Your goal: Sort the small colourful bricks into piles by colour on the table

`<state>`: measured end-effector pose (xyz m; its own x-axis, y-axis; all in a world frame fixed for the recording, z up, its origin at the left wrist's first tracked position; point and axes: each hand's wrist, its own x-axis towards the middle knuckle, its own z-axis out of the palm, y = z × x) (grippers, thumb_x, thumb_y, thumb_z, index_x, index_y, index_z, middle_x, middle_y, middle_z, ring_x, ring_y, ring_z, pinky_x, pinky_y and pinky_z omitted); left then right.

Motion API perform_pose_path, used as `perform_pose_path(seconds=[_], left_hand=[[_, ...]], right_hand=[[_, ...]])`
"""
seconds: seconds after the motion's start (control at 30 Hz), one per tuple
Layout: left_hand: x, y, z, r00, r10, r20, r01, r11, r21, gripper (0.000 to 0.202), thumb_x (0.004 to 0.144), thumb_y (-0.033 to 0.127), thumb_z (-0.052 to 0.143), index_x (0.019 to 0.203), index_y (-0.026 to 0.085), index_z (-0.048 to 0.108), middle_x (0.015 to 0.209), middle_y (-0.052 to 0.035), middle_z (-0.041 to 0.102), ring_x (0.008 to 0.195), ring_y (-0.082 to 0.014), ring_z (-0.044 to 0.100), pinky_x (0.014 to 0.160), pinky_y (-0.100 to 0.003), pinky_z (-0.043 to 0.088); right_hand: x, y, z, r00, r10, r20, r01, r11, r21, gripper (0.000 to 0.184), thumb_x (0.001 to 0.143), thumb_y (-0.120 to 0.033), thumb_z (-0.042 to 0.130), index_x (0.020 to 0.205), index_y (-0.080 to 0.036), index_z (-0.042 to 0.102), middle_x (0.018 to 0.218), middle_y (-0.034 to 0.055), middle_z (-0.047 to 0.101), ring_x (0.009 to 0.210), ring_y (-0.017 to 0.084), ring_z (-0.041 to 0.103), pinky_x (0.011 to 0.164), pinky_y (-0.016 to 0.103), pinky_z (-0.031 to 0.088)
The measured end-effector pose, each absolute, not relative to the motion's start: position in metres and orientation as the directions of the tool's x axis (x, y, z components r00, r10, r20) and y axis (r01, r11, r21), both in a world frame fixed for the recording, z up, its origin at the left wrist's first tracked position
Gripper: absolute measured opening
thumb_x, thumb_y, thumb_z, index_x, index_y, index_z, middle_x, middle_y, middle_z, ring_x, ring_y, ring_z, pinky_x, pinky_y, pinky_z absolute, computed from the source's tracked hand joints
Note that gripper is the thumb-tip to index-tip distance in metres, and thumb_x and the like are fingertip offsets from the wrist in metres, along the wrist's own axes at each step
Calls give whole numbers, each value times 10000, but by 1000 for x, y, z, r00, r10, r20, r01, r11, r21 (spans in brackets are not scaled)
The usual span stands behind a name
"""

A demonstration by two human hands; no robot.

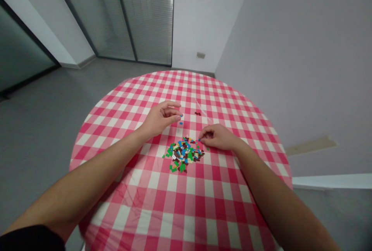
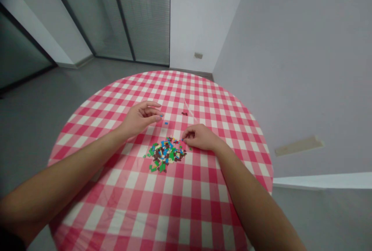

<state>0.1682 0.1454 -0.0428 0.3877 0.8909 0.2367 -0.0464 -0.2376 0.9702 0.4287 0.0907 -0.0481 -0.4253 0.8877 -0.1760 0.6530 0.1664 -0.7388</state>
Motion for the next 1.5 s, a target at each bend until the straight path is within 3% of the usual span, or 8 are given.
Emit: perform_pose_path(seconds=[0.2, 0.4, 0.6, 0.83, 0.97, 1.13, 1.5], left_hand=[[168, 142, -39, 388, 898, 208, -87, -189, 978, 378, 701, 260, 792, 1020, 158, 618, 843, -46, 743, 777, -155, 704, 692, -267, 575], [168, 143, -39, 399, 883, 247, 1, -270, 963, 242, 699, 263, 776, 879, 151, 658, 774, -28, 706, 703, -129, 667, 648, -255, 563], [168, 145, -41, 426, 867, 258, 4, -287, 958, 293, 697, 235, 771, 967, 161, 686, 745, -1, 660, 642, -91, 610, 608, -228, 534], [166, 146, -46, 450, 862, 231, 24, -271, 962, 258, 725, 238, 750, 963, 151, 696, 841, -37, 703, 739, -117, 647, 691, -259, 548], [164, 149, -49, 456, 861, 224, 149, -322, 935, 209, 748, 239, 720, 941, 158, 704, 859, -49, 719, 766, -137, 653, 730, -286, 539], [163, 155, -58, 498, 839, 218, 388, -440, 810, 141, 773, 227, 668, 895, 176, 716, 887, -55, 733, 800, -160, 647, 758, -296, 506], [165, 157, -66, 530, 830, 177, 496, -472, 729, 150, 787, 237, 617, 867, 182, 731, 835, -49, 733, 752, -166, 642, 691, -293, 475]], right_hand=[[429, 91, -50, -431, 885, -177, 643, 164, -748, 160, 753, -225, 633, 872, -166, 722, 729, 41, 720, 596, 132, 629, 561, 240, 476], [429, 90, -49, -438, 881, -180, 631, 158, -759, 145, 756, -224, 635, 863, -163, 710, 695, 33, 703, 594, 130, 622, 567, 242, 475], [429, 91, -49, -432, 882, -188, 636, 150, -757, 149, 755, -228, 630, 866, -168, 709, 679, 25, 696, 587, 132, 625, 561, 244, 476], [429, 89, -49, -435, 883, -176, 628, 158, -762, 144, 761, -224, 625, 862, -162, 706, 697, 34, 697, 598, 133, 624, 561, 244, 476], [429, 89, -48, -437, 880, -187, 630, 151, -762, 143, 761, -223, 631, 867, -161, 705, 682, 29, 693, 591, 132, 624, 558, 241, 473], [429, 90, -49, -437, 882, -176, 629, 160, -760, 136, 763, -206, 627, 859, -161, 711, 652, 22, 687, 569, 122, 611, 540, 230, 457], [429, 89, -49, -425, 892, -155, 624, 165, -764, 113, 753, -198, 639, 836, -168, 710, 649, 23, 692, 563, 132, 620, 543, 247, 468]])
